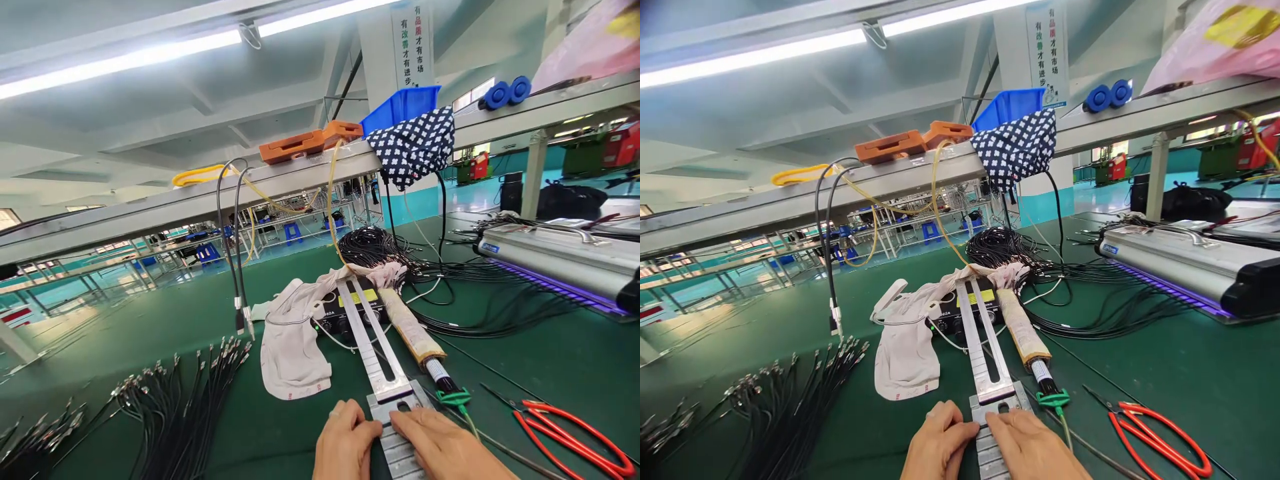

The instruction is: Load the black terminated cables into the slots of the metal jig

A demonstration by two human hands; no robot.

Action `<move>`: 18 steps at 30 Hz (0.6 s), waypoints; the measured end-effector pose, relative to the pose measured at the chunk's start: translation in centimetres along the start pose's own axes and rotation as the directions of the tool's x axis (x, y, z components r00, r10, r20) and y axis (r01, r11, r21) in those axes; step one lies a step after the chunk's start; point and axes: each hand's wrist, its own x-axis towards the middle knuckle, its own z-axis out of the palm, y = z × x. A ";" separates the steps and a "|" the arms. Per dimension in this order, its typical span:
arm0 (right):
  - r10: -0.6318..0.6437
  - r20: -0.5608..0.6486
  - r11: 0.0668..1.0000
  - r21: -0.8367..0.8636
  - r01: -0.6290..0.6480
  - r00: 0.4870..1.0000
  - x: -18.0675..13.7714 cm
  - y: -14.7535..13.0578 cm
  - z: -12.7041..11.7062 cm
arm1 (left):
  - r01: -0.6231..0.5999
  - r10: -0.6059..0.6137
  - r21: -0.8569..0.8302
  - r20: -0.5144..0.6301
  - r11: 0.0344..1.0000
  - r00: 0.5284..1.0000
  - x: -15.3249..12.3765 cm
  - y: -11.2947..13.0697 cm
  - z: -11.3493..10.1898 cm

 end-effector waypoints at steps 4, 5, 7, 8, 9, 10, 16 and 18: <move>-0.113 -0.029 0.987 -0.115 0.109 0.993 0.2 -0.2 0.6 | -0.215 0.225 0.232 -0.018 0.949 0.974 -0.5 -0.6 1.1; -0.126 -0.033 0.984 -0.129 0.121 0.991 0.2 -0.3 0.6 | -0.260 0.278 0.275 -0.026 0.925 0.960 -0.6 -0.8 1.4; -0.114 -0.042 0.988 -0.113 0.109 0.993 0.3 -0.5 0.3 | -0.299 0.319 0.314 -0.015 0.901 0.948 -0.7 -0.9 1.7; -0.088 -0.045 0.994 -0.065 0.085 0.995 0.3 -0.6 0.0 | -0.282 0.294 0.292 0.002 0.914 0.956 -0.6 -0.9 1.7; -0.046 -0.049 0.999 0.016 0.047 0.998 0.3 -0.7 -0.5 | -0.241 0.243 0.241 0.024 0.940 0.970 -0.6 -0.8 1.4; 0.014 -0.053 0.992 0.125 -0.008 0.999 0.3 -0.7 -0.9 | -0.189 0.184 0.167 0.048 0.968 0.982 -0.6 -0.8 1.0; 0.462 0.068 0.545 0.765 -0.344 0.884 0.5 -0.4 -3.6 | 0.172 -0.093 -0.316 0.249 0.933 0.964 -0.4 -0.9 -2.6; 0.541 0.092 0.366 0.869 -0.333 0.836 0.7 -0.2 -4.0 | 0.248 -0.063 -0.389 0.430 0.887 0.901 -0.1 -1.1 -2.4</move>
